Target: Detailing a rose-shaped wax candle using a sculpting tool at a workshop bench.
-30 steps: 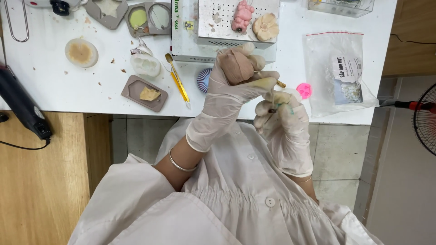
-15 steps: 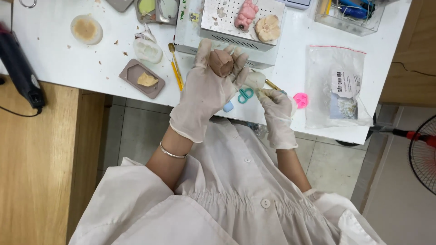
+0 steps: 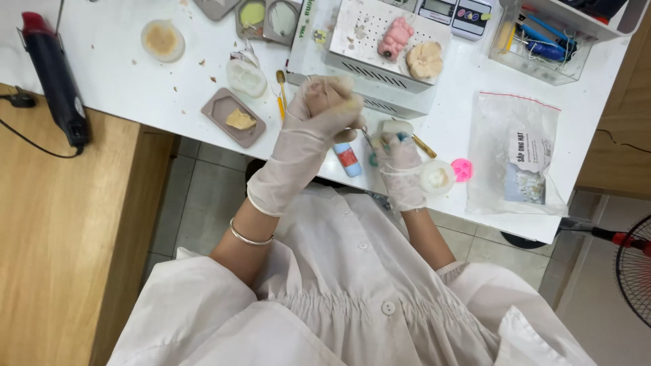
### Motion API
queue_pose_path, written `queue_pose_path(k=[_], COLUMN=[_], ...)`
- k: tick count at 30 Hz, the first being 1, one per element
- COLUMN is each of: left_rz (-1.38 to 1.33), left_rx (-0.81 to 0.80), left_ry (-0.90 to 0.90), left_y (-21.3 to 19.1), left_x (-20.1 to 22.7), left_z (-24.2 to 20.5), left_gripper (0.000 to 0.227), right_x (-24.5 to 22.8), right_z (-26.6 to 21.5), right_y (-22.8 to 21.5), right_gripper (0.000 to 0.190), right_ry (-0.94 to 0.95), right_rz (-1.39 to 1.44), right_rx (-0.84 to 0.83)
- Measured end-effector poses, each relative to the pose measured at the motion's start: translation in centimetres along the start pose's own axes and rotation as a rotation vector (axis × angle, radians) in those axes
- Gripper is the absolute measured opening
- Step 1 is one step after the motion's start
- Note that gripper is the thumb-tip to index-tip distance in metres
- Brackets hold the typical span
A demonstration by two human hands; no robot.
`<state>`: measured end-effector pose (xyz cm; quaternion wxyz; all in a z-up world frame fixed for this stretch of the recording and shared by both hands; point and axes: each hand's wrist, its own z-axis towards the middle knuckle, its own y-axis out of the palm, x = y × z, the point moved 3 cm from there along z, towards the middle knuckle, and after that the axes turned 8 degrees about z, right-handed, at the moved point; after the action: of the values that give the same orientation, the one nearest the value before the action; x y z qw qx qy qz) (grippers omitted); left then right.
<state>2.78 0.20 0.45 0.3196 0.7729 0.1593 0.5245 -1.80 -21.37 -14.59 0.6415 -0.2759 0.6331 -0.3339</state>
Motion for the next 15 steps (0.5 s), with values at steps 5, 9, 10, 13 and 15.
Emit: queue_pose_path(k=[5,9,10,13,15], left_rz=[0.522,0.881,0.878,1.012,1.034], left_rx=[-0.217,-0.384,-0.408,-0.508,-0.589], left_ry=[0.370,0.631,0.621,0.701,0.748], left_y=[-2.4,-4.2,-4.8,-6.1,-6.8], left_x=[6.6,12.6,13.7,16.1,17.2], left_z=[-0.5,0.1,0.4,1.6,2.6], left_gripper=[0.029,0.034,0.034,0.037,0.039], right_x=[-9.2,-19.6,-22.0,-28.3,-31.2], right_z=[0.1,0.9,1.0,1.4,1.5], right_y=[-4.0,-6.4,-6.5,-7.2,-7.1], right_gripper=[0.018,0.020,0.020,0.023,0.027], right_ry=[0.118,0.195,0.209,-0.023,-0.144], right_rz=[0.262,0.776,0.773,0.794,0.755], right_rx=[0.260,0.376,0.397,0.522,0.565])
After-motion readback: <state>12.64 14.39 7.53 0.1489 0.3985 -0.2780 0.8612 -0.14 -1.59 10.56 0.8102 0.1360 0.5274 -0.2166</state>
